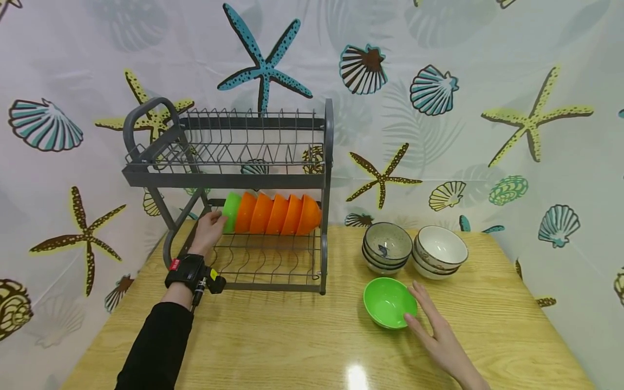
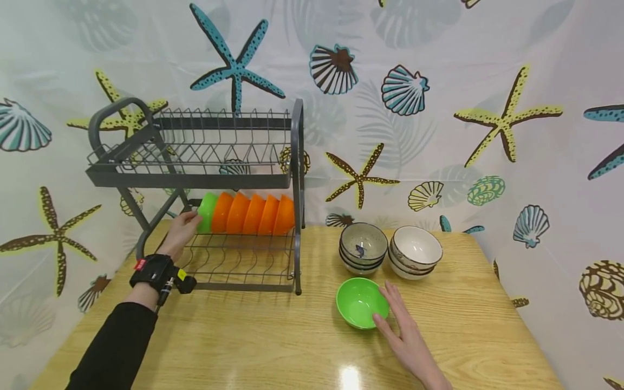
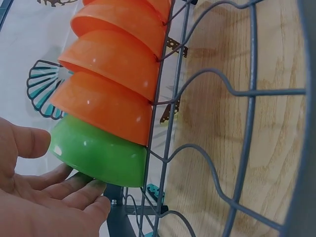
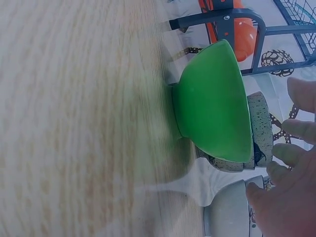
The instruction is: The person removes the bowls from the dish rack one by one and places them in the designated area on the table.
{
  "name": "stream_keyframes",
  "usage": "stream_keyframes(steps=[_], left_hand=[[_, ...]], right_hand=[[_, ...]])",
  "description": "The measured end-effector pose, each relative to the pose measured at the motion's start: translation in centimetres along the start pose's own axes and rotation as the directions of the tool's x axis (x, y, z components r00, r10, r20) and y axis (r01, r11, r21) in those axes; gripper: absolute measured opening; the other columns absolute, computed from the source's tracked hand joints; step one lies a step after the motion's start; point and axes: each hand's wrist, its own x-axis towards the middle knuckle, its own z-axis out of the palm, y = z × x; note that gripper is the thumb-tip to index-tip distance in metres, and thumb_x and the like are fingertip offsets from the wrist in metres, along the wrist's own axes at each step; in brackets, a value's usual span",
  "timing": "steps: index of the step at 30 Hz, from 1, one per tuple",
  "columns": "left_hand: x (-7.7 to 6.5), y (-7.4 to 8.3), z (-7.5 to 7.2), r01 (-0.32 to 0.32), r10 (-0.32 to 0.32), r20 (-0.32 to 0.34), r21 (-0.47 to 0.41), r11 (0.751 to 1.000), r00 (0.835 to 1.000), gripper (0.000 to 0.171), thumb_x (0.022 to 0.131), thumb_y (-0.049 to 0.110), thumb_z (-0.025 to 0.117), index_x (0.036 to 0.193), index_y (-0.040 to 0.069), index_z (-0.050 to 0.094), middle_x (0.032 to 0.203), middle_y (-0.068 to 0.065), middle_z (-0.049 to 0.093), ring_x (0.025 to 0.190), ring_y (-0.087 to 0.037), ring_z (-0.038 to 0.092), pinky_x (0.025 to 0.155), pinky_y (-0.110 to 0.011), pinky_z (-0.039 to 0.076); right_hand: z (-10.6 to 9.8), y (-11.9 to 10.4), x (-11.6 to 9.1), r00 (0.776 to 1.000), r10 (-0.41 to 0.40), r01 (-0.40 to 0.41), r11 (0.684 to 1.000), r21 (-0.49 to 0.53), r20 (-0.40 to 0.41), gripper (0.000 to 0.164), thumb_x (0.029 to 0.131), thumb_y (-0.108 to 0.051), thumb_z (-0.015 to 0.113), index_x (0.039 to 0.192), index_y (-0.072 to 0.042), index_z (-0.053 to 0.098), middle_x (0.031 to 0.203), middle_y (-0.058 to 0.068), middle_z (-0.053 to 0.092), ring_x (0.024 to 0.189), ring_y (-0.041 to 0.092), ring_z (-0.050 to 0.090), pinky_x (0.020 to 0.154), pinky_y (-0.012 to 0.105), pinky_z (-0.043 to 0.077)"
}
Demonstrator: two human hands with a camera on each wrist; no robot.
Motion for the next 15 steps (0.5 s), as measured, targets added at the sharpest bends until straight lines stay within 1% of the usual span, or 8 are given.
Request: stream_keyframes(steps=[2, 4, 6, 7, 9, 11, 12, 15], left_hand=[[0.2, 0.0, 0.2, 0.011, -0.011, -0.006, 0.006, 1.0, 1.0, 0.058, 0.11, 0.02, 0.032, 0.158, -0.007, 0.016, 0.161, -0.032, 0.025, 0.149, -0.044, 0.029, 0.124, -0.054, 0.029], [0.4, 0.0, 0.3, 0.015, -0.015, -0.01, 0.011, 1.0, 1.0, 0.057, 0.11, 0.02, 0.032, 0.158, -0.007, 0.016, 0.16, -0.032, 0.027, 0.148, -0.044, 0.031, 0.124, -0.054, 0.029], [0.6, -0.1, 0.4, 0.012, -0.011, -0.01, 0.009, 1.0, 1.0, 0.056, 0.11, 0.019, 0.032, 0.157, -0.007, 0.019, 0.159, -0.032, 0.03, 0.147, -0.044, 0.033, 0.124, -0.054, 0.03], [0.7, -0.2, 0.4, 0.009, -0.009, -0.011, 0.007, 1.0, 1.0, 0.055, 0.11, 0.018, 0.031, 0.157, -0.007, 0.02, 0.158, -0.032, 0.031, 0.146, -0.044, 0.034, 0.123, -0.054, 0.031], [0.9, -0.3, 0.5, 0.006, -0.006, -0.013, 0.007, 1.0, 1.0, 0.054, 0.11, 0.018, 0.03, 0.156, -0.007, 0.023, 0.157, -0.032, 0.034, 0.144, -0.043, 0.037, 0.122, -0.054, 0.032], [1.1, -0.5, 0.6, 0.007, -0.007, -0.018, 0.007, 1.0, 1.0, 0.053, 0.109, 0.018, 0.03, 0.156, -0.007, 0.026, 0.155, -0.032, 0.037, 0.141, -0.043, 0.039, 0.119, -0.053, 0.034], [1.2, -0.5, 0.6, 0.009, -0.009, -0.021, 0.01, 1.0, 1.0, 0.053, 0.109, 0.018, 0.03, 0.155, -0.007, 0.027, 0.155, -0.031, 0.038, 0.14, -0.043, 0.04, 0.119, -0.053, 0.034], [1.4, -0.7, 0.6, 0.013, -0.012, -0.034, 0.029, 1.0, 0.999, 0.052, 0.109, 0.017, 0.031, 0.155, -0.007, 0.029, 0.153, -0.031, 0.04, 0.136, -0.041, 0.043, 0.111, -0.048, 0.039]], right_hand=[[0.0, 0.0, -0.1, 1.0, 0.007, -0.007, 1.0, 0.007, 0.004, 0.059, 0.1, -0.01, 0.059, 0.155, -0.014, 0.038, 0.164, 0.025, 0.025, 0.144, -0.022, 0.007, 0.124, 0.018, 0.01], [0.0, 0.0, -0.1, 1.0, 0.018, -0.018, 1.0, 0.01, 0.008, 0.059, 0.1, -0.01, 0.059, 0.155, -0.015, 0.038, 0.165, 0.023, 0.024, 0.144, -0.022, 0.007, 0.129, 0.04, 0.013], [-0.1, 0.0, -0.1, 1.0, 0.023, -0.023, 1.0, 0.008, 0.011, 0.059, 0.1, -0.011, 0.059, 0.155, -0.016, 0.038, 0.165, 0.022, 0.024, 0.144, -0.022, 0.007, 0.128, 0.046, 0.013], [-0.1, 0.0, -0.2, 1.0, 0.023, -0.023, 1.0, 0.008, 0.013, 0.059, 0.1, -0.011, 0.059, 0.155, -0.016, 0.038, 0.165, 0.022, 0.023, 0.144, -0.022, 0.007, 0.128, 0.045, 0.013], [-0.1, 0.0, -0.2, 1.0, 0.012, -0.012, 1.0, 0.003, 0.012, 0.058, 0.1, -0.011, 0.059, 0.155, -0.015, 0.039, 0.165, 0.023, 0.024, 0.145, -0.021, 0.007, 0.125, 0.021, 0.01], [-0.1, 0.1, -0.2, 1.0, -0.002, 0.002, 1.0, 0.0, 0.011, 0.057, 0.1, -0.01, 0.06, 0.154, -0.011, 0.04, 0.164, 0.025, 0.025, 0.145, -0.02, 0.008, 0.113, 0.003, 0.007], [-0.1, 0.1, -0.1, 1.0, -0.009, 0.009, 1.0, 0.0, 0.011, 0.057, 0.1, -0.01, 0.06, 0.153, -0.011, 0.041, 0.164, 0.026, 0.025, 0.145, -0.019, 0.008, 0.11, -0.001, 0.007], [0.0, 0.2, -0.1, 1.0, -0.022, 0.022, 1.0, -0.005, 0.01, 0.056, 0.099, -0.009, 0.06, 0.152, -0.006, 0.042, 0.162, 0.028, 0.026, 0.145, -0.019, 0.008, 0.107, -0.004, 0.008]])
